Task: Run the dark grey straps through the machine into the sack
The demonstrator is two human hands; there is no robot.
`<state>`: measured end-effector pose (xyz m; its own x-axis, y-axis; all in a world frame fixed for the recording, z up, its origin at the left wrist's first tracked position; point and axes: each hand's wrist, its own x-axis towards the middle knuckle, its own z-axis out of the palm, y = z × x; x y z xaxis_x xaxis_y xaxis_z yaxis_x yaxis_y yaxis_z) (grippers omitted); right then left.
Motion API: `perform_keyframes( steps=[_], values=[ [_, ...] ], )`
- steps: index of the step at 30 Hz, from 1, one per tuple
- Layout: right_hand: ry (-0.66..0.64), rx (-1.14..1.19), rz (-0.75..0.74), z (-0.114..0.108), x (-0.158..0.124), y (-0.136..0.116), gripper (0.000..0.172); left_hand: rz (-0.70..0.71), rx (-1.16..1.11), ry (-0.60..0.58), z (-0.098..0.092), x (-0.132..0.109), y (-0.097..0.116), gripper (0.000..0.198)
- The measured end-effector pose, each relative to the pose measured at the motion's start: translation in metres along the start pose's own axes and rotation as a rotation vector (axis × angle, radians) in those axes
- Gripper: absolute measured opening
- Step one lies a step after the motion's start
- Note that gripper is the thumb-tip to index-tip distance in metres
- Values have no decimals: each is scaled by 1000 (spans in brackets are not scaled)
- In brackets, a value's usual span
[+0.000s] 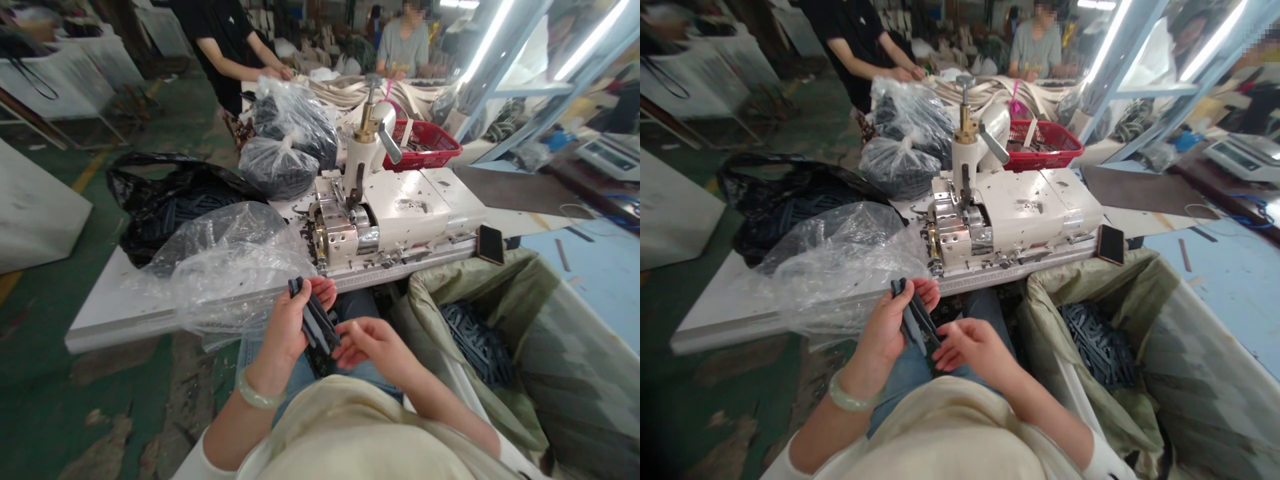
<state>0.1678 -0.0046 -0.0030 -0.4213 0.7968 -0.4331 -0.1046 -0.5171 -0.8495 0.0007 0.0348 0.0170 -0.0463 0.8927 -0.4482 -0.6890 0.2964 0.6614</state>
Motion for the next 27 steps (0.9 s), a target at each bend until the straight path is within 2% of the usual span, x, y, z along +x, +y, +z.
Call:
perform_keyframes(
  steps=[2, 4, 6, 9, 12, 14, 18, 19, 22, 27],
  values=[
    [-104, -4, 45, 30, 14, 3, 54, 62, 16, -3, -5, -6, 1, 18],
    [-111, -41, 48, 42, 22, 5, 54, 100, -5, 29, -12, -9, 5, 18],
    [-106, -73, 50, 41, 25, 6, 51, 148, -56, 80, -19, -9, 12, 17],
    [-136, -86, 54, 28, 21, 6, 45, 273, -141, 154, -30, -4, 27, 16],
    [-139, -68, 38, 14, 14, 4, 41, 376, -146, 133, -42, 1, 43, 19],
    [-128, -69, 18, 6, 9, 1, 39, 300, -15, 42, -48, -1, 48, 25],
    [-127, -149, -24, -2, 6, -7, 40, -101, 397, -190, -46, -11, 44, 40],
    [-127, -174, -33, -3, 6, -9, 39, -136, 460, -212, -44, -13, 41, 40],
    [-103, -177, -80, -8, 11, -11, 36, -100, 552, -193, -37, -18, 35, 38],
    [-12, 181, -211, -15, 19, -10, 26, -161, 596, -253, -38, -18, 35, 29]
  ],
)
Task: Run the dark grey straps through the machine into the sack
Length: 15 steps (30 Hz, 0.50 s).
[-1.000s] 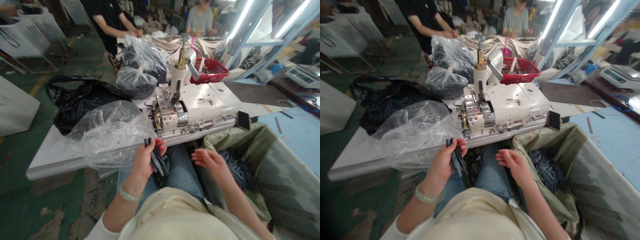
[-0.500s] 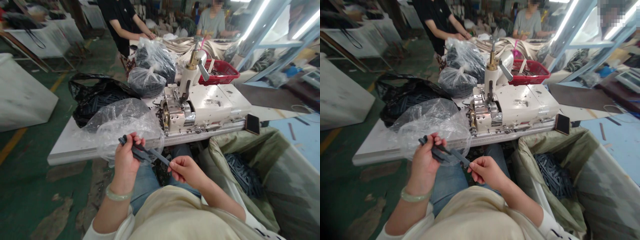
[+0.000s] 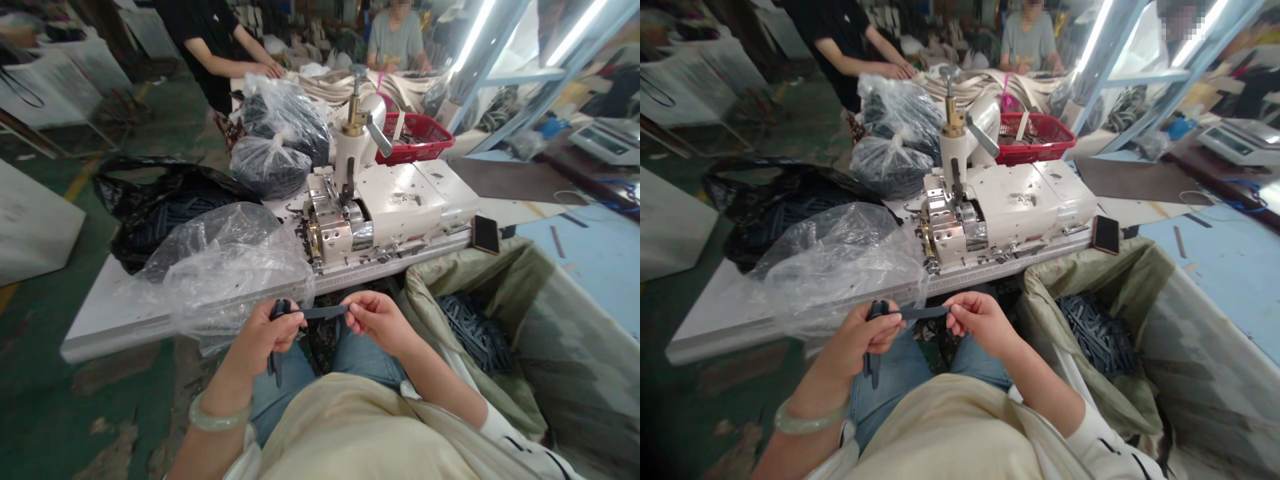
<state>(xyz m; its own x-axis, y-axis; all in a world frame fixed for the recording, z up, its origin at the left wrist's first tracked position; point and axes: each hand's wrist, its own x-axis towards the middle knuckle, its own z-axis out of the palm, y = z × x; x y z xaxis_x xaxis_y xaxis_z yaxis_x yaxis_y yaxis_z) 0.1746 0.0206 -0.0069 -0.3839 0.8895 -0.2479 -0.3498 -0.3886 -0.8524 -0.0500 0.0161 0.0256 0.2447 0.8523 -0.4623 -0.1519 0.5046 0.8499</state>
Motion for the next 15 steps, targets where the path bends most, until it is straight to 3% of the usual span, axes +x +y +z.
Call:
perform_keyframes(
  steps=[5, 13, 15],
  values=[
    [24, 235, -95, 3, 3, 1, 25, -28, 8, -24, 3, 1, -4, 25],
    [-2, 290, -95, 10, 7, 5, 36, -88, -28, -91, 7, 10, -11, 29],
    [-11, 258, -125, 11, 10, 5, 31, -135, -71, -124, 8, 11, -11, 29]
  ],
)
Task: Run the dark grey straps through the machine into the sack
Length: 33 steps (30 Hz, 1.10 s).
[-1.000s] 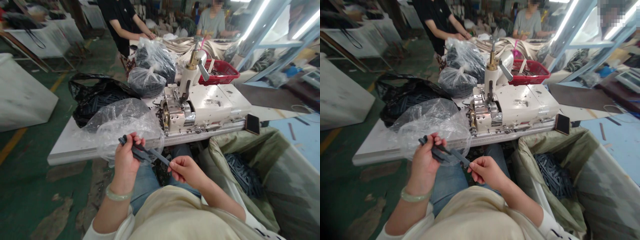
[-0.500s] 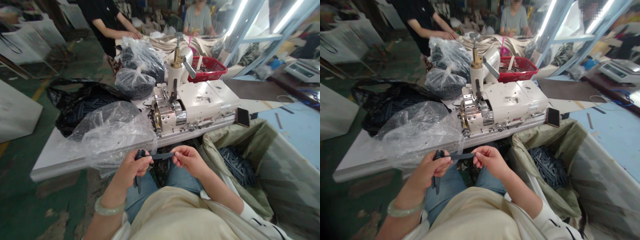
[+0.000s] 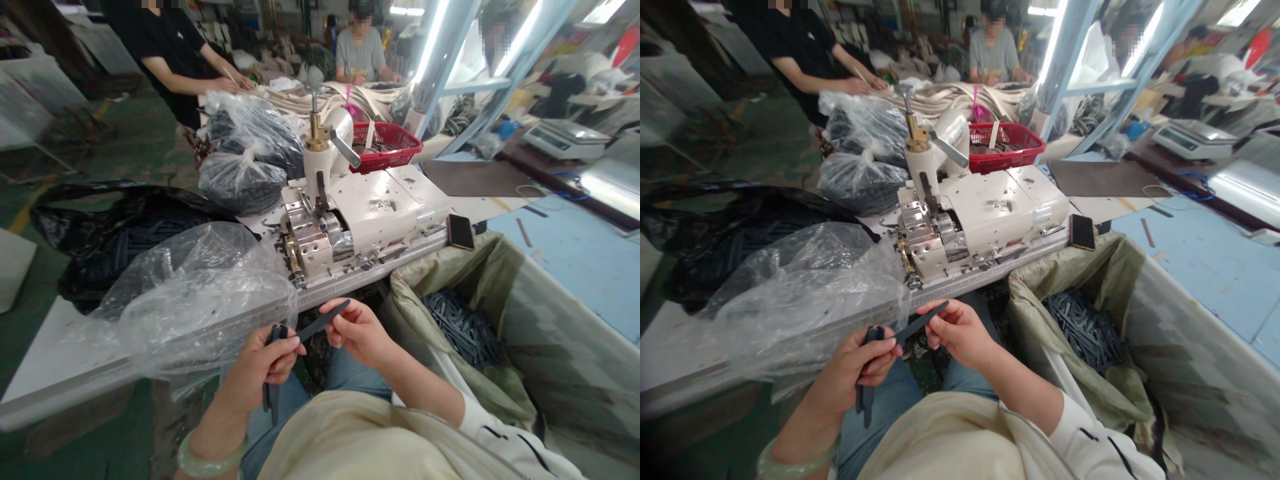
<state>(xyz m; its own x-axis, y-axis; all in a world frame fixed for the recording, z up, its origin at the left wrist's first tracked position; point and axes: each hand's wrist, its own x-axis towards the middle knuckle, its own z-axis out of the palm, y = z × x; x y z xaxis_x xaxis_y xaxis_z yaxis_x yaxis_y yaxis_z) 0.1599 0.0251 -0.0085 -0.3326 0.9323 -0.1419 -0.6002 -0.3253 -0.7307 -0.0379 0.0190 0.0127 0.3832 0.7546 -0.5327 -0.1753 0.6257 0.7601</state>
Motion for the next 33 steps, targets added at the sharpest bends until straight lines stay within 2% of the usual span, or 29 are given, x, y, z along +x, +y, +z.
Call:
perform_keyframes(
  steps=[3, 7, 15, 18, 21, 27, 30, 33],
  values=[
    [77, -123, -43, 1, 7, -2, 26, -63, -16, -52, 1, 1, 0, 31],
    [194, -218, -58, 1, 15, -6, 35, -29, 28, -16, 1, 1, 0, 37],
    [250, -228, -37, 2, 16, -4, 38, 31, 169, -2, 1, 0, 0, 32],
    [212, -180, -22, 1, 16, -4, 34, 64, 173, -6, 1, 1, -1, 33],
    [114, -96, 15, -1, 15, -3, 23, 91, 174, 31, 4, 0, 0, 33],
    [-50, -7, 49, -2, 13, 2, 36, 96, 203, 80, 9, -4, 4, 32],
    [-74, 8, 46, -2, 11, 5, 37, 103, 210, 76, 8, -3, 3, 32],
    [-67, 49, 54, -1, 12, 5, 31, 105, 207, 59, 8, -1, 1, 32]
  ],
)
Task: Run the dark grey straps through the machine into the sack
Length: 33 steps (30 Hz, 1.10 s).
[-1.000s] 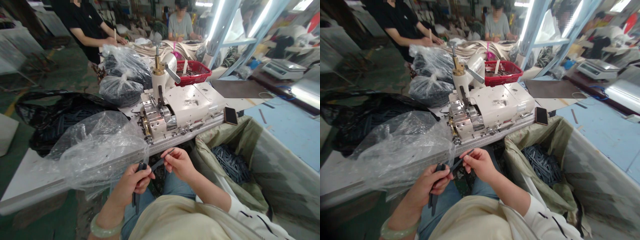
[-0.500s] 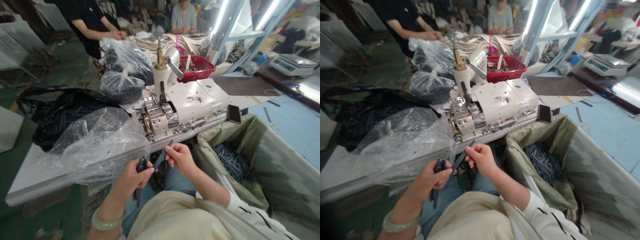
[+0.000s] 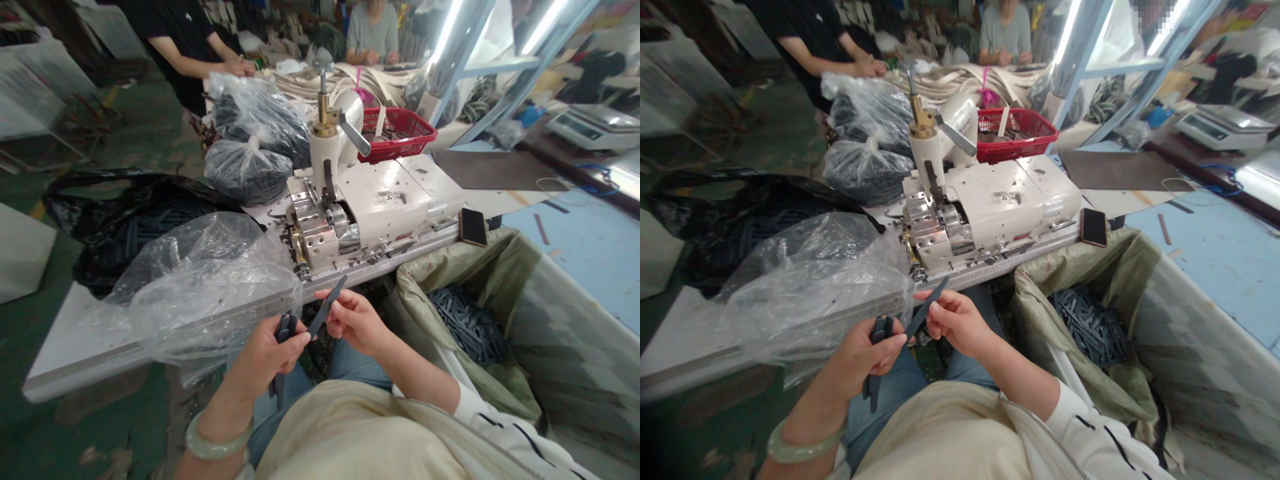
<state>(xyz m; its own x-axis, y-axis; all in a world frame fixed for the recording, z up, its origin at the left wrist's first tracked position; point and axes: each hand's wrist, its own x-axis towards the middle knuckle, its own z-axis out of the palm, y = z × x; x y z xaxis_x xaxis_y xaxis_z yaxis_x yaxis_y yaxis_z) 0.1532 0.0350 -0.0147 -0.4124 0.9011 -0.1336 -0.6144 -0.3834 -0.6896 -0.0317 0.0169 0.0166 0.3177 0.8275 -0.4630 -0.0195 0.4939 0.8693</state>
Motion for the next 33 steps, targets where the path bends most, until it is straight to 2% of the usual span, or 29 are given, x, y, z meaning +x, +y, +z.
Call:
perform_keyframes(
  steps=[6, 10, 19, 24, 27, 33],
  values=[
    [74, 58, -3, 1, 8, -3, 22, -9, -119, -75, -2, 2, -3, 29],
    [100, 71, -18, 0, 12, -7, 20, -7, -123, -94, -4, 2, -3, 30],
    [102, 43, -6, -1, 13, -4, 21, -13, -161, -6, 4, 7, -2, 29],
    [47, 22, -11, 2, 15, -5, 24, -148, -293, -137, 6, 9, 1, 25],
    [112, -58, -23, 6, 19, -6, 30, -191, -319, -184, 5, 8, 3, 25],
    [215, -113, 13, 10, 24, -11, 36, -191, -303, -141, 1, 6, 6, 29]
  ],
)
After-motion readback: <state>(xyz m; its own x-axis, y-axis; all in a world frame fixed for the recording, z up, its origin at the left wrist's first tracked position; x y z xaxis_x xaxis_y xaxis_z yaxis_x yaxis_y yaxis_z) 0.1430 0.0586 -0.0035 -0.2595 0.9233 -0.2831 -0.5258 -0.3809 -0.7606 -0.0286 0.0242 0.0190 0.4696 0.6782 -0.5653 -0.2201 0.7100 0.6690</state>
